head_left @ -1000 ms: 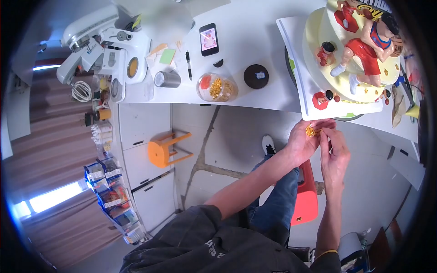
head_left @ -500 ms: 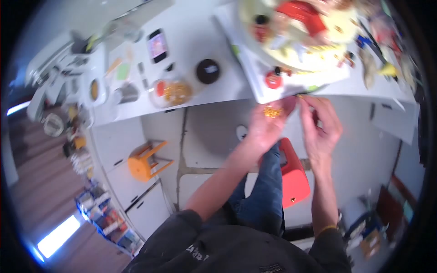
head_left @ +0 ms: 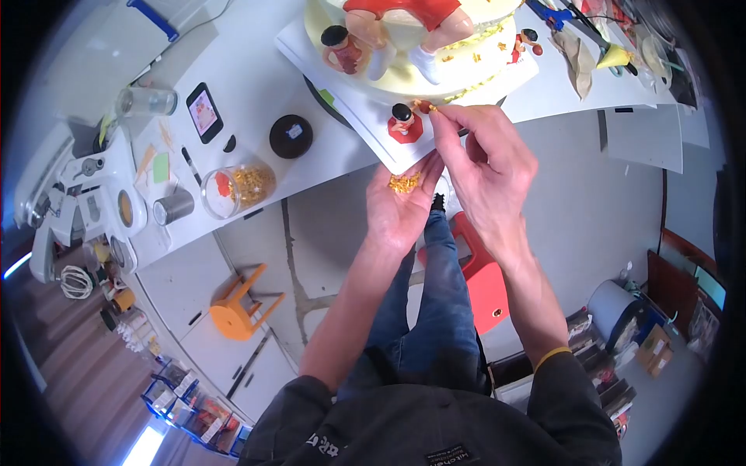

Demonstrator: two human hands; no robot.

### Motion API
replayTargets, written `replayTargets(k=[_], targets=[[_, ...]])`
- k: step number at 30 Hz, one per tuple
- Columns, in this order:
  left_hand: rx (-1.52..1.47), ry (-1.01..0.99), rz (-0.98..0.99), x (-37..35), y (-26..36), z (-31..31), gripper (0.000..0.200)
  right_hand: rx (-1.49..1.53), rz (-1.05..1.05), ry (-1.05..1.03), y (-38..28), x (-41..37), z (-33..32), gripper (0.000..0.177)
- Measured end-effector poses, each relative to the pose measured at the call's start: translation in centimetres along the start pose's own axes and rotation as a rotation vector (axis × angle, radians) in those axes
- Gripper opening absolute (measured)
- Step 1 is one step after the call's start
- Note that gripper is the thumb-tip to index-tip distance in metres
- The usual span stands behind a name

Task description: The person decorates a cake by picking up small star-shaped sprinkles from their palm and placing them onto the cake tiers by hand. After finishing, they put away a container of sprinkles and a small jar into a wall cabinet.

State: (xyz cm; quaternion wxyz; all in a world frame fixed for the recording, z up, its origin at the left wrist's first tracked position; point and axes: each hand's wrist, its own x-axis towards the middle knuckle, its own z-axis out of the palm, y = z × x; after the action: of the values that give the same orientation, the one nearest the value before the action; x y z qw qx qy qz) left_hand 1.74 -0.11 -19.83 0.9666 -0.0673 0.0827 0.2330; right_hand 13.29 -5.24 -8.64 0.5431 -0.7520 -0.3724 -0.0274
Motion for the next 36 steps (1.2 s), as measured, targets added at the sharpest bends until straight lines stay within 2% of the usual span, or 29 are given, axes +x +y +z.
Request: replayTargets(k=[1, 3, 12, 18, 26, 36], targets=[[0.014, 0.007, 0.005, 0.0, 0.0, 0.2, 0.047, -0.007, 0.005, 0.005, 0.0, 0.1, 0.0, 0.013], [0.261, 0.338, 0.090, 0.0, -0.7, 4.0, 0.048, -0.019, -0.003, 0.011, 0.2, 0.3, 0.1, 0.013], [0.223, 0.380, 0.093, 0.3, -0.8, 4.2, 0.048, -0.047, -0.040, -0.027, 0.5, 0.7, 0.2, 0.012], [0.161, 0.340, 0.077, 0.4, -1.0, 3.8, 0.047, -0.039, -0.053, -0.017, 1.1, 0.6, 0.3, 0.013], [0.158, 0.359, 0.081, 0.5, -1.1, 4.1, 0.045, -0.075, -0.038, 0.023, 1.3, 0.8, -0.1, 0.008], [0.198, 0.388, 0.080, 0.5, -1.0, 4.4, 0.044, -0.099, -0.075, -0.035, 0.5, 0.3, -0.8, 0.009]])
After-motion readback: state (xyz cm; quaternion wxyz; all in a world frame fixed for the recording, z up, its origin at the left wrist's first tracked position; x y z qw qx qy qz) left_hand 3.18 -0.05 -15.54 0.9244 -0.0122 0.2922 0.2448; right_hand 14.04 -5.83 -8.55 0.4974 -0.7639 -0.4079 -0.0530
